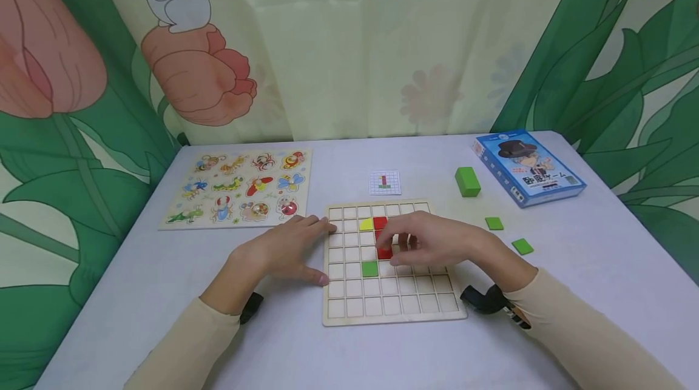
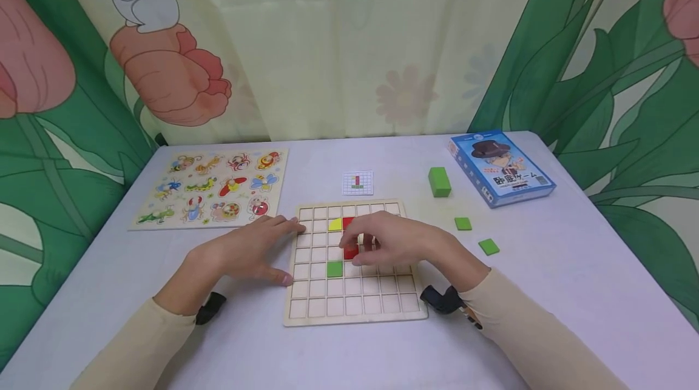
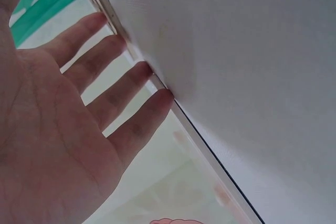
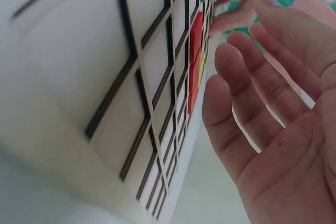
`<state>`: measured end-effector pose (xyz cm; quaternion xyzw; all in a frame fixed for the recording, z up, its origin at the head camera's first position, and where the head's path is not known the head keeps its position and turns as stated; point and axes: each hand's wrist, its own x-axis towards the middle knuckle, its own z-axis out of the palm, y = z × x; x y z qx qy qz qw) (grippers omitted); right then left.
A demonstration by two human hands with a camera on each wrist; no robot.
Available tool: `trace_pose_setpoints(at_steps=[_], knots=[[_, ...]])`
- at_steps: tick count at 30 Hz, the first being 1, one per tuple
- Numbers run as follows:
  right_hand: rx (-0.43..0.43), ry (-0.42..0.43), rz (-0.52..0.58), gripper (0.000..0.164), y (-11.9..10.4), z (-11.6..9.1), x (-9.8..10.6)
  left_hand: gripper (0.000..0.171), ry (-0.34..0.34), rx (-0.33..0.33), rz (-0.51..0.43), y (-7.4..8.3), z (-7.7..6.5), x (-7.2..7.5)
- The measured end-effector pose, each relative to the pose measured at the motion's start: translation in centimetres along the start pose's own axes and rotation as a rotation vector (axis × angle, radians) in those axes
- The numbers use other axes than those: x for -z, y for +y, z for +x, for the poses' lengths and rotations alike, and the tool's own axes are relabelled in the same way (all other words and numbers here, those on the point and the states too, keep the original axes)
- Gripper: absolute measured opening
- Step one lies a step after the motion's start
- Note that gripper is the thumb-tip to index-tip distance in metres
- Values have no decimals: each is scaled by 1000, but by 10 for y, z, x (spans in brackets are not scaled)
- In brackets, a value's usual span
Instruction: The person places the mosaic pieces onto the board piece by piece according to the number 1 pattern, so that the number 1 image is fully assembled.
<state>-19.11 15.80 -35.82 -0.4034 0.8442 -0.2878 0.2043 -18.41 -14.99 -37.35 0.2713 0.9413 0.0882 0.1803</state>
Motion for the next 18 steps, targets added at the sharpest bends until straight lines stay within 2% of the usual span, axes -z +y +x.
trace_pose_setpoints(at_steps=[13,18], knots=[[-38,78,-29,24,11,-31,10,93,8,-10,15,-1,1,-2],[-22,113,-38,23,15,-39,13,93,11,-6,14,-1,0,-2]])
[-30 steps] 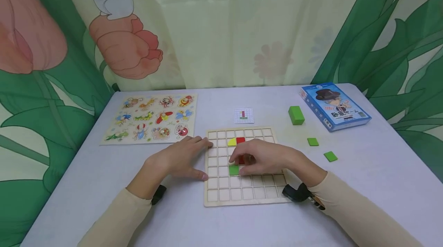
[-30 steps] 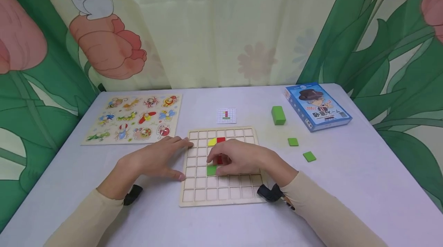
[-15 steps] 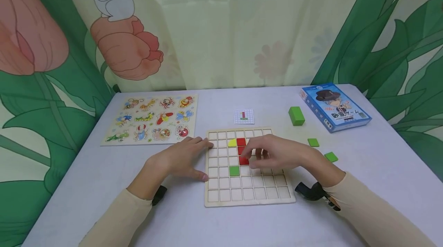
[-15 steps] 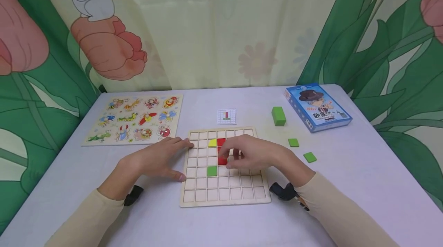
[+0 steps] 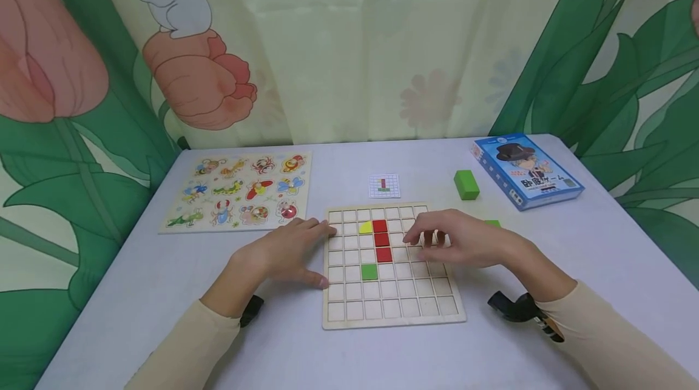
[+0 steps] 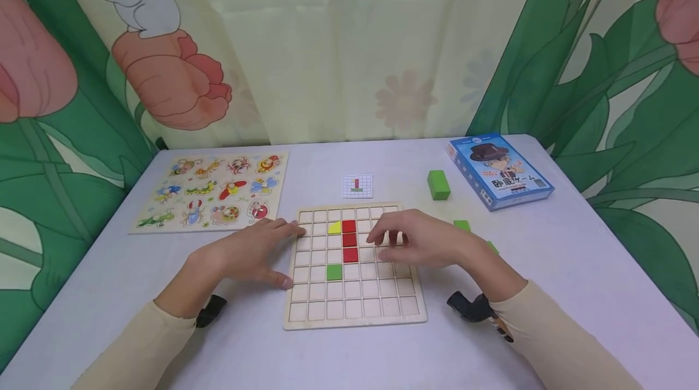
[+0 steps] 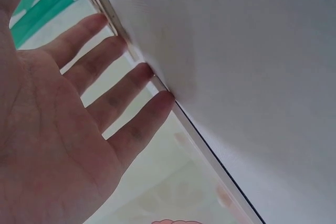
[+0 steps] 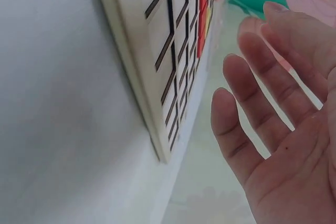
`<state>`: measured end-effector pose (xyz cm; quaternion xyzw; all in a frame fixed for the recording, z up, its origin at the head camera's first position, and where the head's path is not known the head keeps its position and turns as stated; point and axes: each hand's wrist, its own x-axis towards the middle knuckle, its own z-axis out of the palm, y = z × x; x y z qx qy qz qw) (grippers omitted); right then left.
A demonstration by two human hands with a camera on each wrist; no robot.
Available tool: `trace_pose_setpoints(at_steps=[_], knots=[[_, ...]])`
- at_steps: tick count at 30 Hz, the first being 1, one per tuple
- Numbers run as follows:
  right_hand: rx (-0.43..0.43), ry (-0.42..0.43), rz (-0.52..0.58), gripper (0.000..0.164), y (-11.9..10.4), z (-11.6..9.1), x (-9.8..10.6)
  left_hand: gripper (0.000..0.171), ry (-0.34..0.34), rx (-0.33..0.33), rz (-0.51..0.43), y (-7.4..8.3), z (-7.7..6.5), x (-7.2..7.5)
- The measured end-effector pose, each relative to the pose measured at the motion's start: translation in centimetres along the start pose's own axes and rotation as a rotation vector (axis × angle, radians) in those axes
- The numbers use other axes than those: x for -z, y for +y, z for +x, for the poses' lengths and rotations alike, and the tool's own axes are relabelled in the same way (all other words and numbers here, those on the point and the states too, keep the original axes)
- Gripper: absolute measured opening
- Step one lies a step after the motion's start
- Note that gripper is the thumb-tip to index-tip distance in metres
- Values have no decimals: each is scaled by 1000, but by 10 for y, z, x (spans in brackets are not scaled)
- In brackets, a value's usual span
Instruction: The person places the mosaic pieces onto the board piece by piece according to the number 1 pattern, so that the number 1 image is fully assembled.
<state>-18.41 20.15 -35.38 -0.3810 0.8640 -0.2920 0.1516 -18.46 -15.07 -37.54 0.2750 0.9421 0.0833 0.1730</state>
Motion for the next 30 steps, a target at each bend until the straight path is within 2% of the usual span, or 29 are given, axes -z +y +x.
trace_pose_setpoints(at_steps=[4,10,17,30], knots=[[11,28,-9,22,4,-6,2,93,-1,4,-2,0,-2,0],[-48,60,-15,25,14,-18,6,93,4,-2,-12,-2,-3,1],[-70,101,-15,24,28,-38,11,93,6,-7,-24,1,-2,0],[-140,193,-26,26,41,-68,20,94,8,-6,7,2,0,1]])
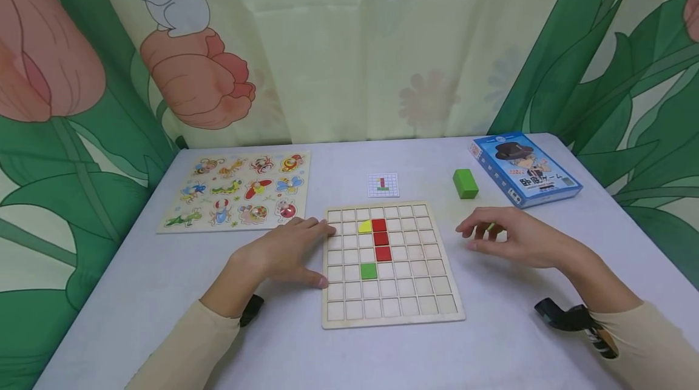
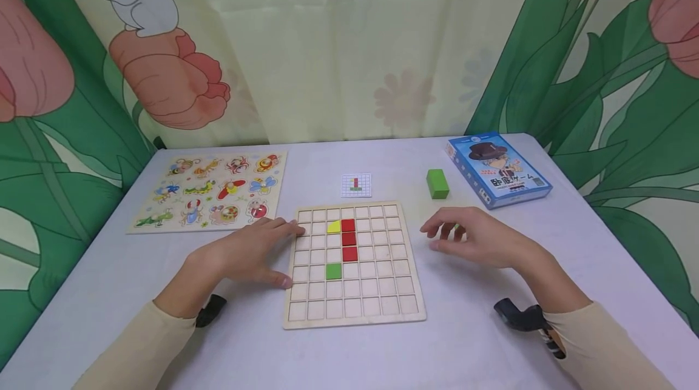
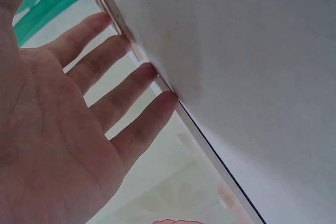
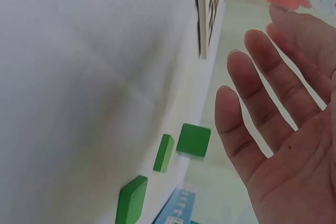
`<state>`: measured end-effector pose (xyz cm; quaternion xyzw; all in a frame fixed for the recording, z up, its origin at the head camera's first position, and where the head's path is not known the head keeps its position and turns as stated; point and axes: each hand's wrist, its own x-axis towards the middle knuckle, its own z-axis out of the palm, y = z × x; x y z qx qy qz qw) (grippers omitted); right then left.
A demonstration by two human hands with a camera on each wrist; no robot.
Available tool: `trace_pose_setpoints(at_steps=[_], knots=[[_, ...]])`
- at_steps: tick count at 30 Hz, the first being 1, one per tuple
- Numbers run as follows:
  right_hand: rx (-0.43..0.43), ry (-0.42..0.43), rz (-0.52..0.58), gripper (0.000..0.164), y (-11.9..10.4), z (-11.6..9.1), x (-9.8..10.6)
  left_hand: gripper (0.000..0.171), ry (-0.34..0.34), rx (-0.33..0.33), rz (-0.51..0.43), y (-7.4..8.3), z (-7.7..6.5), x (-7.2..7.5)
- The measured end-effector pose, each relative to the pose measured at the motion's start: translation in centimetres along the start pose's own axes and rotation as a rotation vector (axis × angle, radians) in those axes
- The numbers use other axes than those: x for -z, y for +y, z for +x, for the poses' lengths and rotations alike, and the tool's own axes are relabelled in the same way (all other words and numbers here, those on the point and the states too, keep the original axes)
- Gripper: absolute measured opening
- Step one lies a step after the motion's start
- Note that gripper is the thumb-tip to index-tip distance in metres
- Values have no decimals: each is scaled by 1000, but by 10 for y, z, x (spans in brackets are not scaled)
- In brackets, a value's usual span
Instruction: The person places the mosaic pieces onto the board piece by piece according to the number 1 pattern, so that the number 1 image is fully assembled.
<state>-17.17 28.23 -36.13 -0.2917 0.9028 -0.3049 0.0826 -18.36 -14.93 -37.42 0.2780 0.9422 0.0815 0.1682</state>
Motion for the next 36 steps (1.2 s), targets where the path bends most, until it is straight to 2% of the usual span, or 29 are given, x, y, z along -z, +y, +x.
trace_pose_setpoints(at_steps=[10,17,24,36], knots=[[-23,50,-27,26,15,-15,3,94,-9,3,-9,0,0,0],[-40,50,-47,25,24,-24,5,93,-15,24,-7,-1,-1,-1],[-62,75,-102,29,29,-35,13,93,-1,3,-3,-1,0,-1],[-167,13,-148,41,42,-48,24,94,4,10,3,0,0,0]])
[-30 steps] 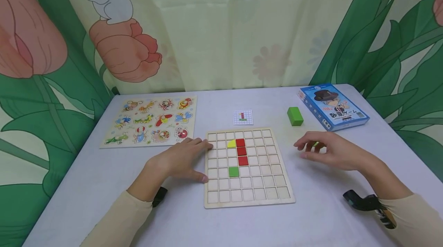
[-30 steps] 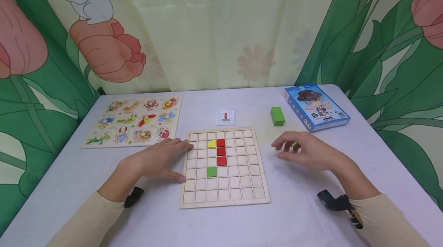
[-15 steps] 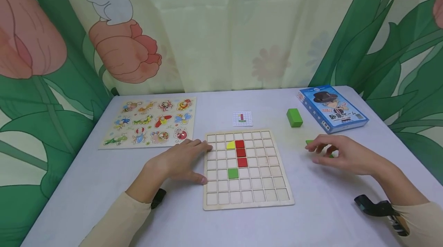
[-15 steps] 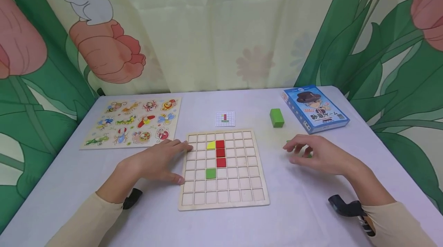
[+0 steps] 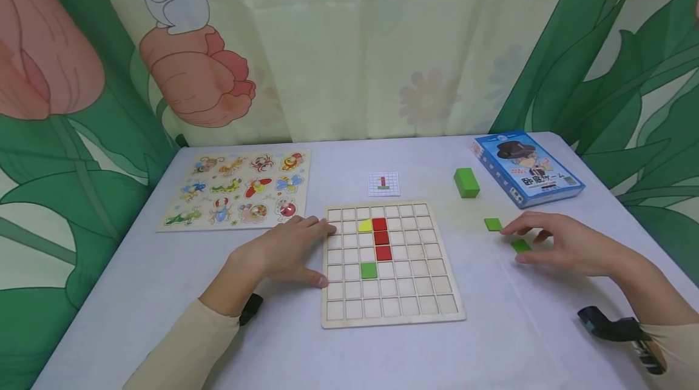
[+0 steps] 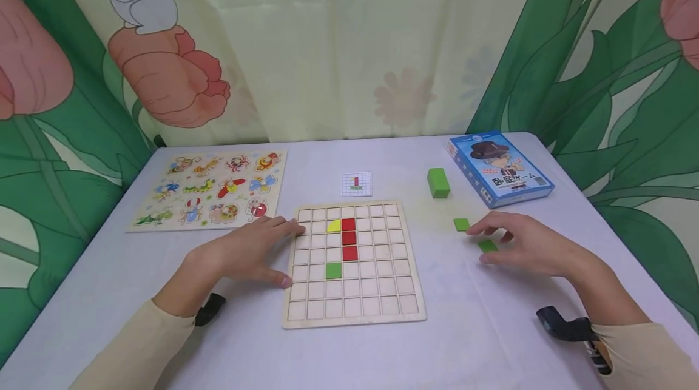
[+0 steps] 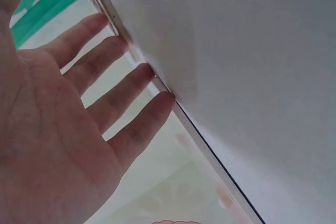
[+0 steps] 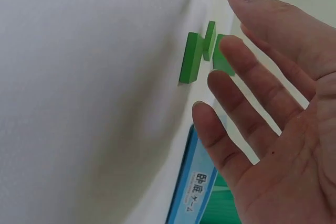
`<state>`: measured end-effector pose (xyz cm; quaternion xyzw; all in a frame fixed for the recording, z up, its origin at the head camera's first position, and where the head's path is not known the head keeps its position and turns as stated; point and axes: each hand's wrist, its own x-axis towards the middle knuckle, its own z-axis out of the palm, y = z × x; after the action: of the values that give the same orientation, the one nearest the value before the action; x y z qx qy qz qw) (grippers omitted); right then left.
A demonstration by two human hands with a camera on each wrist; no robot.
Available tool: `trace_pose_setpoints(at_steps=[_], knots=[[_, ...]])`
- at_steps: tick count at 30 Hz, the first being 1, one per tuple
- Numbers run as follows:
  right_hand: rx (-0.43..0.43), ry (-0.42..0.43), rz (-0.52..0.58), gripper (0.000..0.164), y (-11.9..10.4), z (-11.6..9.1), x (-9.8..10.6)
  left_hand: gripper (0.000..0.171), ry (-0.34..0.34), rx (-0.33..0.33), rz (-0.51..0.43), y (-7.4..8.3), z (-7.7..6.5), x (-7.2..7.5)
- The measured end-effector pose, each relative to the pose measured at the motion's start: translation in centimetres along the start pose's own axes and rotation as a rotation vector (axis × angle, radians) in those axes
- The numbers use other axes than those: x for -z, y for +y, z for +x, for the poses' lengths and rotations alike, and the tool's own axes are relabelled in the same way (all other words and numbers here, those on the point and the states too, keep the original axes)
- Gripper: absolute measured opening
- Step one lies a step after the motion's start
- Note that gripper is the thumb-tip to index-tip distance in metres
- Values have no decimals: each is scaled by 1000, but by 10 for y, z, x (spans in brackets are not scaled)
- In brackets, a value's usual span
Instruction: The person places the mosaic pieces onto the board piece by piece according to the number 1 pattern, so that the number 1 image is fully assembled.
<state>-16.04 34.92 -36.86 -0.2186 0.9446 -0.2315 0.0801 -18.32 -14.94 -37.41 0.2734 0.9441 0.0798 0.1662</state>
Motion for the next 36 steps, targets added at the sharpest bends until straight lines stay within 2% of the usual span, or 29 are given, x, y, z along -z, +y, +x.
trace_pose_setpoints(at_steps=[9,19,26,36], knots=[[-57,-33,-36,45,8,-4,-1,94,3,3,2,0,1,1],[-77,-49,-17,41,11,-5,-3,94,-3,-4,-10,-1,0,2],[-3,38,39,37,0,0,-5,96,-9,8,0,-1,0,-1],[103,115,84,34,-23,15,-9,97,-9,-3,14,-2,2,-1]])
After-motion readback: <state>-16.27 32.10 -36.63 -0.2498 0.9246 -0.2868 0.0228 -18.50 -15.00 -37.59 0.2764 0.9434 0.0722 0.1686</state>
